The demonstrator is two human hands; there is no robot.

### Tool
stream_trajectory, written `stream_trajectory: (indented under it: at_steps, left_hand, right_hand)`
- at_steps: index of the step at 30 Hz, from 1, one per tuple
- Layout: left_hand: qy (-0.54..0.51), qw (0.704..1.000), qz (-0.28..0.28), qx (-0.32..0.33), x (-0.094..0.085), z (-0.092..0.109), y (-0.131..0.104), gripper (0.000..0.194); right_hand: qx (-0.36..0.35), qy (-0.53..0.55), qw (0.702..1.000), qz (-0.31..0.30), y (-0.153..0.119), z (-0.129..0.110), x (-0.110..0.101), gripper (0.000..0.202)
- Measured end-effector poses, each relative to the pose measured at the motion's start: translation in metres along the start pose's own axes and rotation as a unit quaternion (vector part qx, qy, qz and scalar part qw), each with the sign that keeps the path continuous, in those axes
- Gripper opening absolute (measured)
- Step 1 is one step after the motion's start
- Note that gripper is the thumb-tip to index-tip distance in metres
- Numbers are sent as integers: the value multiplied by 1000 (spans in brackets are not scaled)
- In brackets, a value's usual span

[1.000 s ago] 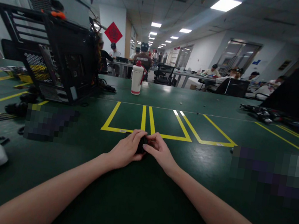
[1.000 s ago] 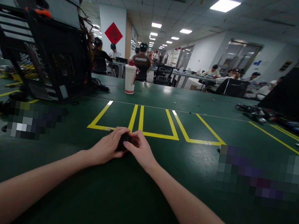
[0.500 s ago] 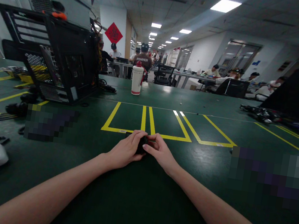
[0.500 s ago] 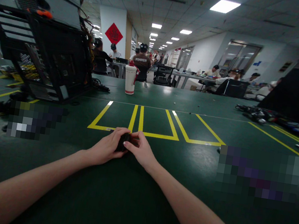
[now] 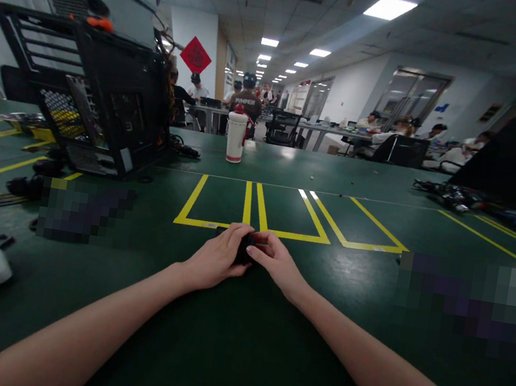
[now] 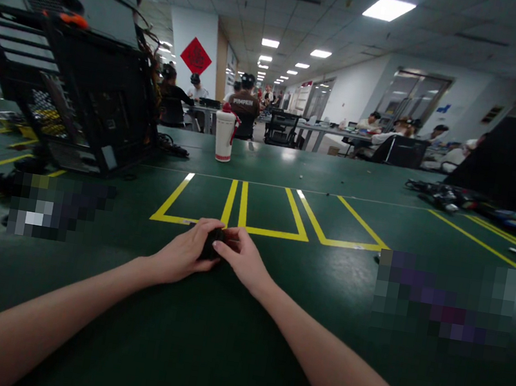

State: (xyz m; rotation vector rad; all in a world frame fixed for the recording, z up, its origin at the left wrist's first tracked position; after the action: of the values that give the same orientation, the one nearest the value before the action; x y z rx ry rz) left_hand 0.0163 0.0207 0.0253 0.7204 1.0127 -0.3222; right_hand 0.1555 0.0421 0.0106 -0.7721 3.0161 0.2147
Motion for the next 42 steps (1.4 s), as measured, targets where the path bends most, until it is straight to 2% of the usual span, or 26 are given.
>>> stream_trajectory:
  at_steps: [4,9,16,24,28,34,39,42]
  left_hand:
    - [5,1000,-11,-14,0,0,0,62]
    - [7,1000,-10,-14,0,-1,0,69]
    - [-5,1000,-7,-5,-2,2,0,62]
    - [6,1000,-5,-1,-2,2,-1,61]
    - [5,1000,-2,-1,-2,2,-1,61]
    - [1,1000,-7,-5,-3,3,-1,60]
    - [-2,1000,-7,-7,-2,2,-1,59]
    - [-7,1000,-5,-8,-2,2,-1,60]
  right_hand:
    - [-25,8,999,-22,-2,-3,2,25]
    - [-47,5,999,-12,-2,-3,3,17]
    - [-4,-4,1000,-1,-1,1,0,25]
    - [-50,17,998,-19,-2,-3,3,20]
    - [-44,14,999,-8,-1,-3,2,17]
    - [2,0,1000,6,0,3,-1,26]
    - [-20,20,999,-32,-2,-3,1,25]
    - [-33,27,999,-30,-3,-4,2,22]
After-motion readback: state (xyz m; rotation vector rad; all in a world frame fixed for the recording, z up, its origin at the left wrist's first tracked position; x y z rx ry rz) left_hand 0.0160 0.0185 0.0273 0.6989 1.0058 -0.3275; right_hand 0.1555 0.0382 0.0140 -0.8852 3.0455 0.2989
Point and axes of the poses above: each hand's wrist, its own y-axis towards the middle knuckle, its own x-axis out of the palm, z = x × y, the point moved 3 cm from there along y, towards the middle knuckle, and after that the axes turned 3 degrees about -z, right-handed, at the moved point
